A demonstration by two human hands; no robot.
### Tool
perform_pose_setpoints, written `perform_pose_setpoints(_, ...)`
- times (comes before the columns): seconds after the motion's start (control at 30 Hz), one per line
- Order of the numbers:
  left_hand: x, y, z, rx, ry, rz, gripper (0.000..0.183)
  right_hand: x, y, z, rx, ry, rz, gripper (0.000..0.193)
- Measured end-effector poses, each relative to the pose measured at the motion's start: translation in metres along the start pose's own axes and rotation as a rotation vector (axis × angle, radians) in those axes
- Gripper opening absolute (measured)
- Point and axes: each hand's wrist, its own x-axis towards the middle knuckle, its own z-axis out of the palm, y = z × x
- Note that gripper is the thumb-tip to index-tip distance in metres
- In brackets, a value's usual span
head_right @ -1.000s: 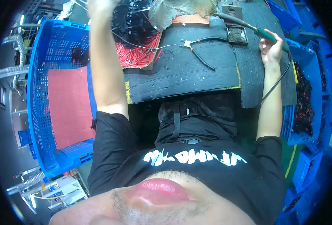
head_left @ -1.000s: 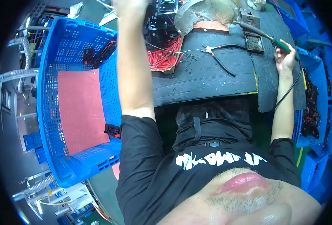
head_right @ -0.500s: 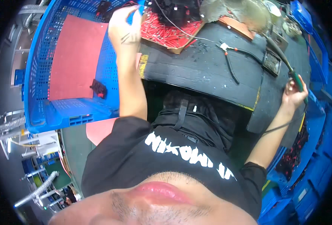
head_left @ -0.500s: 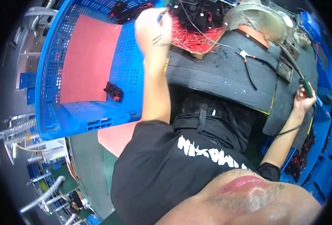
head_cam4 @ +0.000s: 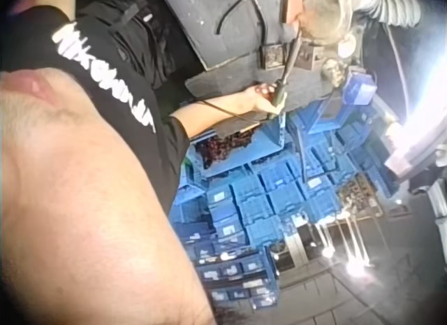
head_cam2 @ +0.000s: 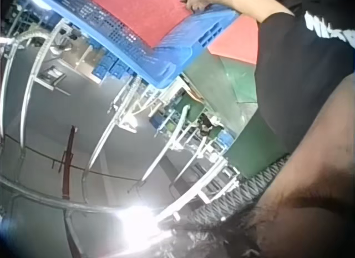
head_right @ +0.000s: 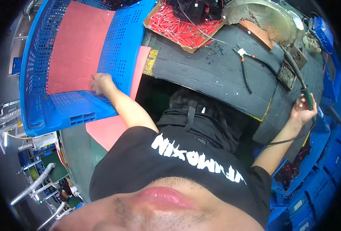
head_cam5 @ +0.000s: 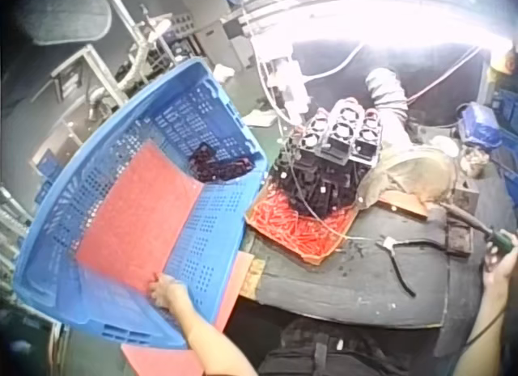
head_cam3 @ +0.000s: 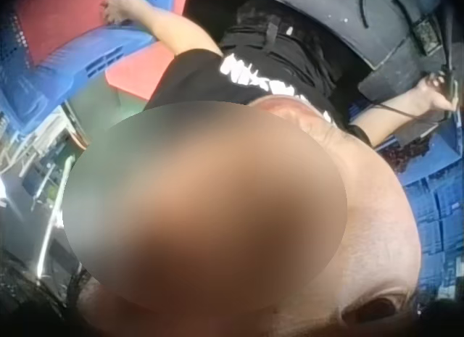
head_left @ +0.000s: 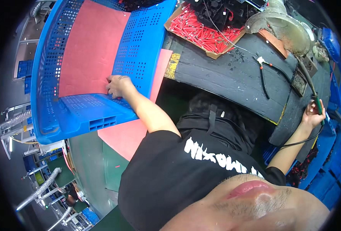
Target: Soldering wires to small cooling fans and assembling the fan units at a workbench.
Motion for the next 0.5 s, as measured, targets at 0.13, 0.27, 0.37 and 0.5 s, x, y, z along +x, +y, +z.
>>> perform_pose_setpoints(0.13, -0.002, -0.015, -0.015, -0.144, 0.105, 0.196, 0.037, 0.001, 0.005, 0.003, -0.014, 0.091, -0.040, 0.053)
perform_pose_setpoints(0.27, -0.003, -0.002, -0.015, -1.107, 0.052, 0.824, 0.049, 0.000, 0.003, 0.015, -0.023, 0.049, -0.005, 0.054)
perform_pose_setpoints(0.37, -0.089, 0.040, -0.076, -1.584, -0.739, 1.018, 0.071, -0.004, 0.000, 0.010, -0.028, 0.087, -0.025, 0.052)
perform_pose_setpoints(0.5, -0.154, 0.075, -0.076, -1.631, -1.099, 1.194, 0.064, -0.010, 0.004, 0.026, 0.000, 0.088, -0.018, 0.049)
